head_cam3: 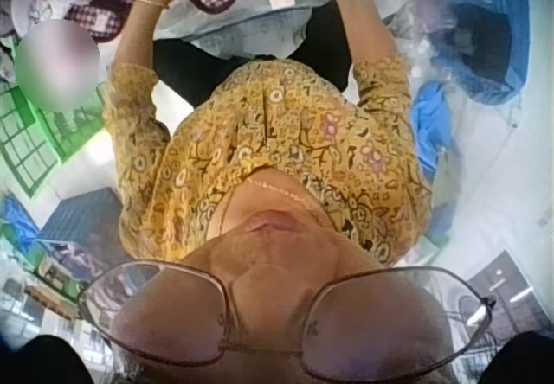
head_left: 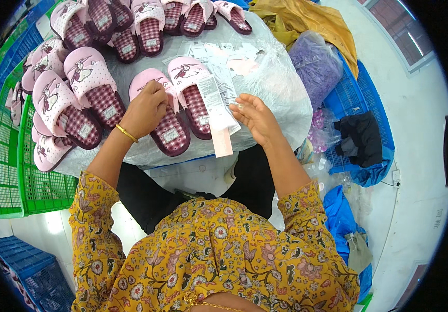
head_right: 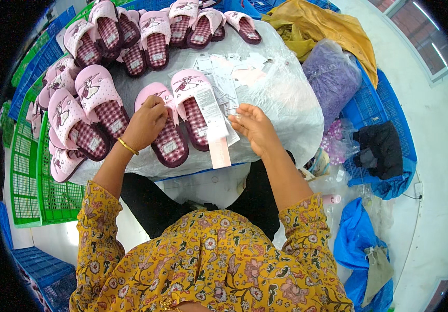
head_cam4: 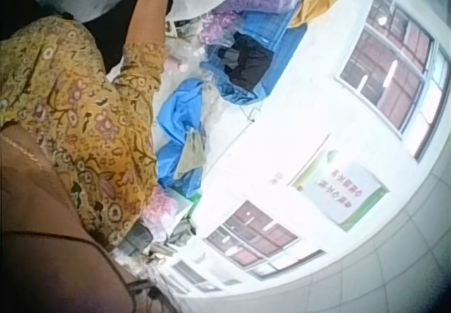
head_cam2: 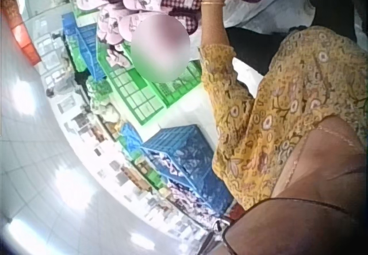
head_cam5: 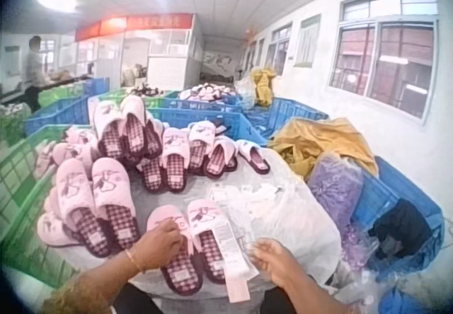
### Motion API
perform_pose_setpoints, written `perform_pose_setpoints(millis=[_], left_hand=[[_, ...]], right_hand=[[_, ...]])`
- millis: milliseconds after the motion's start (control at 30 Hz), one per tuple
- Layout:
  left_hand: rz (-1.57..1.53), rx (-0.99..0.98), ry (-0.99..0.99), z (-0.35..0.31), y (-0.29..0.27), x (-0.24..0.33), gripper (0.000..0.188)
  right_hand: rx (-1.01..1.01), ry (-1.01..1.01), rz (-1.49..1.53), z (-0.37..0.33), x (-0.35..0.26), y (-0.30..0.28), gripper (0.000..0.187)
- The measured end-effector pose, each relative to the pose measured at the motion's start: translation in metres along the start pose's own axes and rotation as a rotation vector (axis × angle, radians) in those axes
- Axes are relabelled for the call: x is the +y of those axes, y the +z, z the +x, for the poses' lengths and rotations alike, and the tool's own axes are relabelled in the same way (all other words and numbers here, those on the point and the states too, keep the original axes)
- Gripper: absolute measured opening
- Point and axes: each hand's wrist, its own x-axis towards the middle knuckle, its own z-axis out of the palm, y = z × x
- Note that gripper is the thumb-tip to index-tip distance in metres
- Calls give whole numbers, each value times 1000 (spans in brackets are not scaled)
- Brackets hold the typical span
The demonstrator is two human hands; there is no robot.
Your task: The person sits on the floor and repeatedly picks up pairs of pink slippers, attaches small white labels to them by hand, and places them into a green crate. The process is repeated for multiple pairs.
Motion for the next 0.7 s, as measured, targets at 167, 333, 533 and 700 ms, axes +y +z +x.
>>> perform_pose_setpoints(millis=[167,333,533,700], left_hand=[[-3,110,-61,-4,3,8,6],[29,213,-93,-5,-1,20,8],[106,236,-40,-6,-1,32,11],[134,244,-46,-6,1,35,10]], right_hand=[[29,-404,-333,-28,10,0,35],[223,-789,-798,-55,16,-9,21],[205,-1058,-788,-92,25,0,13],[211,-895,-945,-52,36,10,18]])
